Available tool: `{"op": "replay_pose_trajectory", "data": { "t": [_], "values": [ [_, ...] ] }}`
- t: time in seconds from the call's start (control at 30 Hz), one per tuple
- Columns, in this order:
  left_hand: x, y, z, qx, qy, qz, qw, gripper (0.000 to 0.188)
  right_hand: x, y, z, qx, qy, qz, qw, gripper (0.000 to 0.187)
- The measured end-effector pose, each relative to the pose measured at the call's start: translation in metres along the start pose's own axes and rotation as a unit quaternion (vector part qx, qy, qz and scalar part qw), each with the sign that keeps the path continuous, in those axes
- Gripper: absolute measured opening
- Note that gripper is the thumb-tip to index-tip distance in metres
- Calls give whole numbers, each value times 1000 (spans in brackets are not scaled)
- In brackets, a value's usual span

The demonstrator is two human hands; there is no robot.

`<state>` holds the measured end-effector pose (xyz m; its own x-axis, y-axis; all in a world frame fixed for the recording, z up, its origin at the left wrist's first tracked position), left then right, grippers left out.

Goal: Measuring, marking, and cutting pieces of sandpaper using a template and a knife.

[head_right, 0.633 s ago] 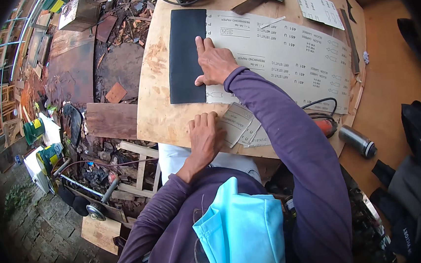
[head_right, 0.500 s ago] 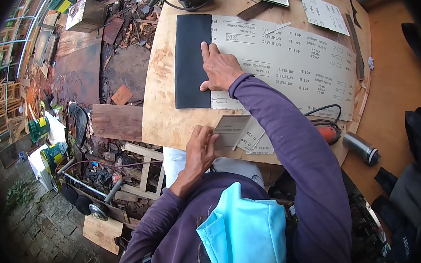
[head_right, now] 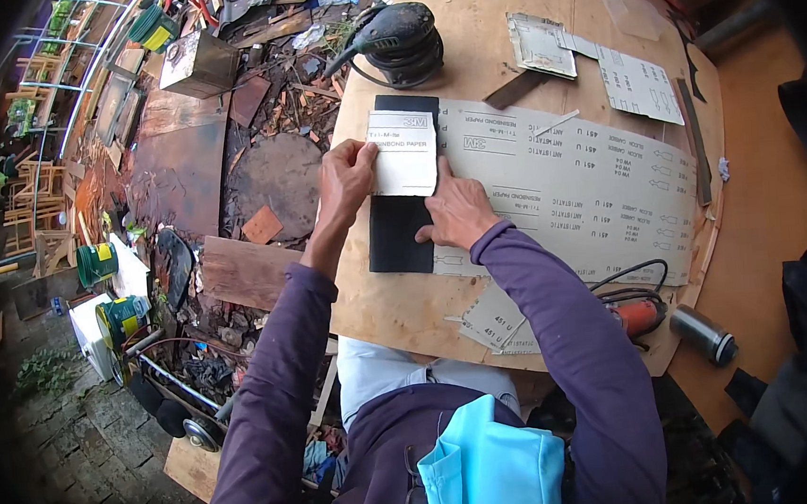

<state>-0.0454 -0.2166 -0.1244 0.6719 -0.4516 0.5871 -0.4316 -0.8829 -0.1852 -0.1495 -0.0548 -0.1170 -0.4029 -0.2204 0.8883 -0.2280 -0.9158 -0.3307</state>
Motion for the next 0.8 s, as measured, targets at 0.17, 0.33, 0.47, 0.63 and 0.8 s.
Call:
{"op": "replay_pose_trajectory", "data": {
  "t": [0.17, 0.33, 0.47, 0.63, 0.8],
  "values": [
    [-13, 7, -9, -12, 59, -44, 997, 30, -1, 1, -5, -10, 28, -11, 999, 62],
    [-11, 1, -13, -2, 26, -48, 999, 33, -2, 3, -6, 8, 13, -21, 1000, 64],
    [-13, 5, -12, -19, 36, -31, 999, 36, -2, 2, -6, -1, 17, -1, 1000, 63],
    [-13, 8, -14, -23, 46, -22, 998, 35, -4, 3, -5, -6, 14, 0, 1000, 62],
    [-14, 13, -8, -16, 50, -21, 998, 38, -2, 3, -3, -13, 15, 7, 1000, 62]
  ]
}}
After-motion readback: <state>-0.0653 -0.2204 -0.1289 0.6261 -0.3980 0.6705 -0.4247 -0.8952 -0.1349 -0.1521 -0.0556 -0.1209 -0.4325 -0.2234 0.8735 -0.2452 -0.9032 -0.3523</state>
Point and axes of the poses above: each hand's wrist, its own y-axis towards the middle knuckle, its own x-axis out of the back of the hand, z = x × y, the point moved 4 cm from there along y, towards the middle knuckle, and after that the axes turned 4 degrees about -z, right-handed, at the moved point
